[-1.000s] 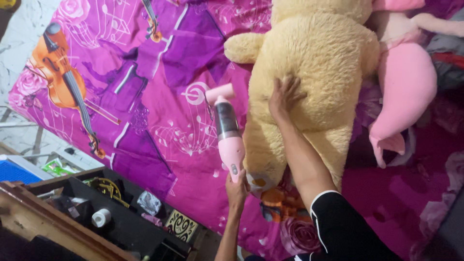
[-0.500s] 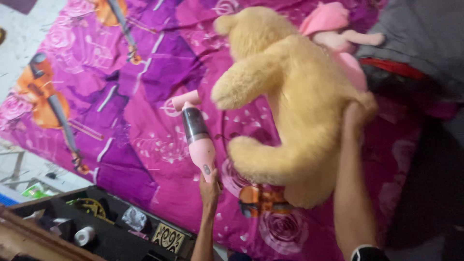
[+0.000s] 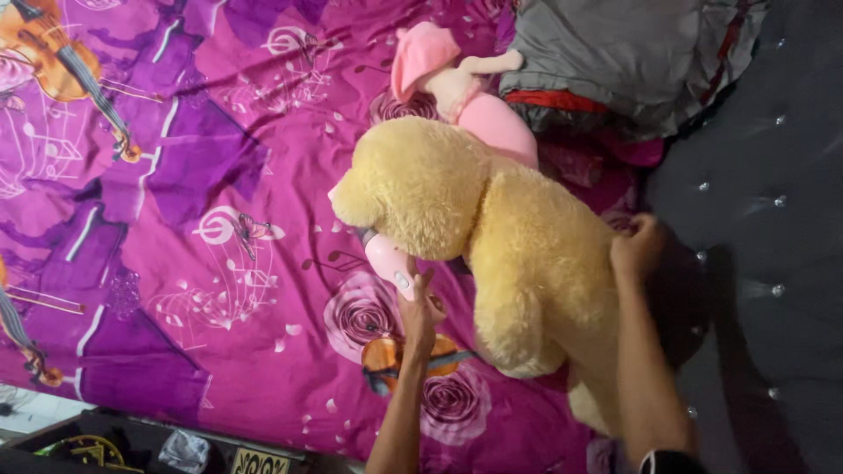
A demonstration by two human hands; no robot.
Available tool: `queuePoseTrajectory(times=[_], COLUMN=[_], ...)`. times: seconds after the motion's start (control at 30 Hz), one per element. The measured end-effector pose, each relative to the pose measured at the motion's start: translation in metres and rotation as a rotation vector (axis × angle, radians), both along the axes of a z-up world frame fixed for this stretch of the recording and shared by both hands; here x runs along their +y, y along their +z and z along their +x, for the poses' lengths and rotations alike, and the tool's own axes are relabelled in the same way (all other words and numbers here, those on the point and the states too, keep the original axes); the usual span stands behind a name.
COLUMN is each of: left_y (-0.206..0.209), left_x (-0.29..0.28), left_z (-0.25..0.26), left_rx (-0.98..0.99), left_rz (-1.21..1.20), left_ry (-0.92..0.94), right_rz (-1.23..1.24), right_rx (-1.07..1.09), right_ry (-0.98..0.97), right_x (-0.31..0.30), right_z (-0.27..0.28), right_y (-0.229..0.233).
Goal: The person uses a handheld vacuum cleaner to clean a pink bedsheet with a violin pattern. They move a large teddy bear and a pink doll to the side to access the surface underneath, then proceed to vacuum the entire bed area systematically.
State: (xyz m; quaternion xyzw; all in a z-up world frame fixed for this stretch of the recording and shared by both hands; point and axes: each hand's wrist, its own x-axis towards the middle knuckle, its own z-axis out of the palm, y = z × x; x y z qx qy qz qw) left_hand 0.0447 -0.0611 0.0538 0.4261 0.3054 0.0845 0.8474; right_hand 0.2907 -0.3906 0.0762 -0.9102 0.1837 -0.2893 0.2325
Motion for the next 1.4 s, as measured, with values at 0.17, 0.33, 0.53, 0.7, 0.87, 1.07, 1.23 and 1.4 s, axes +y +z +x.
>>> queuePoseTrajectory(times=[0.17, 0.33, 0.53, 0.7, 0.87, 1.07, 1.23, 1.4], left_y=[-0.019, -0.046, -0.037, -0.005, 0.026, 0.025, 0.008, -0.036], left_x=[-0.008, 0.003, 0.035, 0.011, -0.043, -0.111, -0.154, -0.165], left_z=[-0.008, -0.008, -0.025, -0.062, -0.054, -0.009, 0.024, 0.015], left_rx=[0.013, 0.046, 0.091, 0.129, 0.082, -0.066, -0.015, 0.012], left_rz=[0.102, 0.116, 0.192, 0.159, 0.108, 0.207, 0.077, 0.188], left_ry=[-0.050, -0.049, -0.144, -0.215, -0.298, -0.408, -0.460, -0.524], right_rz=[-0.034, -0.466, 0.008, 0.231, 1.040, 1.068, 0.965, 0.831], right_rx=[-0.134, -0.205, -0.272, -0.298, -0.670, -0.550, -0.464, 0.202], right_ry=[0.770, 0.633, 0.821, 0.359, 0.521, 0.084, 0.357, 0.319], right_x=[0.210, 0.311, 0.243, 0.112, 0.007, -0.076, -0.091, -0.083], right_z=[-0.126, -0.106, -0.064, 0.000, 0.040, 0.132, 0.132, 0.058], right_y=[0.045, 0.060, 0.023, 0.077, 0.149, 0.142, 0.024, -0.057])
